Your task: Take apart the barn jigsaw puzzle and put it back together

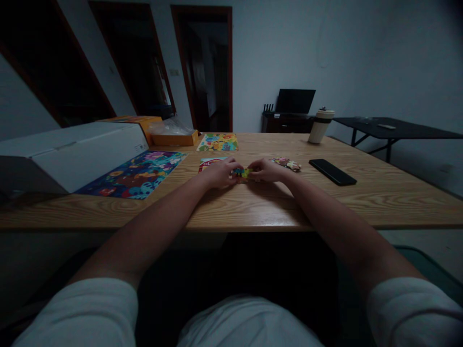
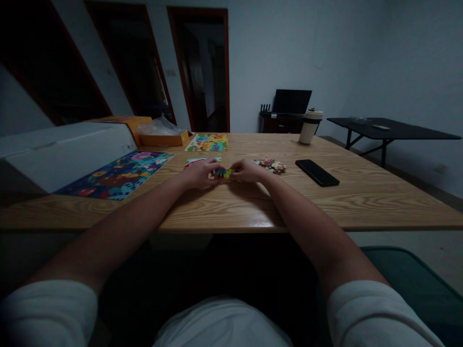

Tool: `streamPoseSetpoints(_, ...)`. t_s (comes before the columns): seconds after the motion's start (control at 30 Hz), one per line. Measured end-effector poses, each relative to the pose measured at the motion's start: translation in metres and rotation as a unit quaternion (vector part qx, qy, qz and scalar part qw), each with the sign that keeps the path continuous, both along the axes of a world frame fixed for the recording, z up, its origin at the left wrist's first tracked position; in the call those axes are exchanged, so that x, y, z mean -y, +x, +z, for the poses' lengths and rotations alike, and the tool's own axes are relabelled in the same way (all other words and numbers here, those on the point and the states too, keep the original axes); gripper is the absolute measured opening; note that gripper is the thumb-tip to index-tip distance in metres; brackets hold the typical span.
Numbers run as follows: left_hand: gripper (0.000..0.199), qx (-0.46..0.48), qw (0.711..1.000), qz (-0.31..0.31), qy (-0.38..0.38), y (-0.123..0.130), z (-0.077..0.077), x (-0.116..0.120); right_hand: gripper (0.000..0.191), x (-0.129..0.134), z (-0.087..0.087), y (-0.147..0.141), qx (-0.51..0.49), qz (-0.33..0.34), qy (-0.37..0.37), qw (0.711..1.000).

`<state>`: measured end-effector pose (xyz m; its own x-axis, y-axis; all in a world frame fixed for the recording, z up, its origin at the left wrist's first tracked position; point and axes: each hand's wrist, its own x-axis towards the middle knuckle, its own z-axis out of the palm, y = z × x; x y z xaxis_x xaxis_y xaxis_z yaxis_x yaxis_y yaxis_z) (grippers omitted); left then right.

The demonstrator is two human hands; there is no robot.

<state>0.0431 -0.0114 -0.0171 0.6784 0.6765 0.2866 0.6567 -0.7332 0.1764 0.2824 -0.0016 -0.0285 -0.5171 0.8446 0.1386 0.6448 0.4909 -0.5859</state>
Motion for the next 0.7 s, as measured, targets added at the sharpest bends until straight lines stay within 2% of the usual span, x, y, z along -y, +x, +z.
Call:
streamPoseSetpoints(0.13,0.038,0.010,1.000,-0.026,-0.009,0.000,-0.001,-0.001,0.027,-0.005,-0.004,0.001,-0.011,-0.013,-0.003,1.000)
streamPoseSetpoints(0.27,0.037,0.018,0.999,-0.043,0.000,-0.001,0.000,0.001,0.020,-0.009,-0.006,-0.002,-0.024,-0.034,0.027,0.999)
streamPoseSetpoints(0.37,0.037,0.019,0.999,-0.043,0.000,0.000,0.002,0.003,0.025,-0.008,-0.005,-0.006,-0.065,-0.045,0.010,0.997)
streamPoseSetpoints(0.5,0.037,0.018,0.999,-0.038,-0.016,0.003,0.001,0.004,0.027,0.002,-0.003,-0.011,-0.096,-0.001,-0.052,0.994)
streamPoseSetpoints(0.6,0.042,0.032,0.998,-0.047,-0.011,0.004,-0.001,0.002,0.025,0.007,0.001,-0.012,-0.087,0.036,-0.050,0.994)
streamPoseSetpoints(0.7,0.047,0.065,0.996,-0.053,0.005,0.000,0.001,-0.004,0.025,0.003,0.008,-0.005,-0.126,0.027,-0.021,0.991)
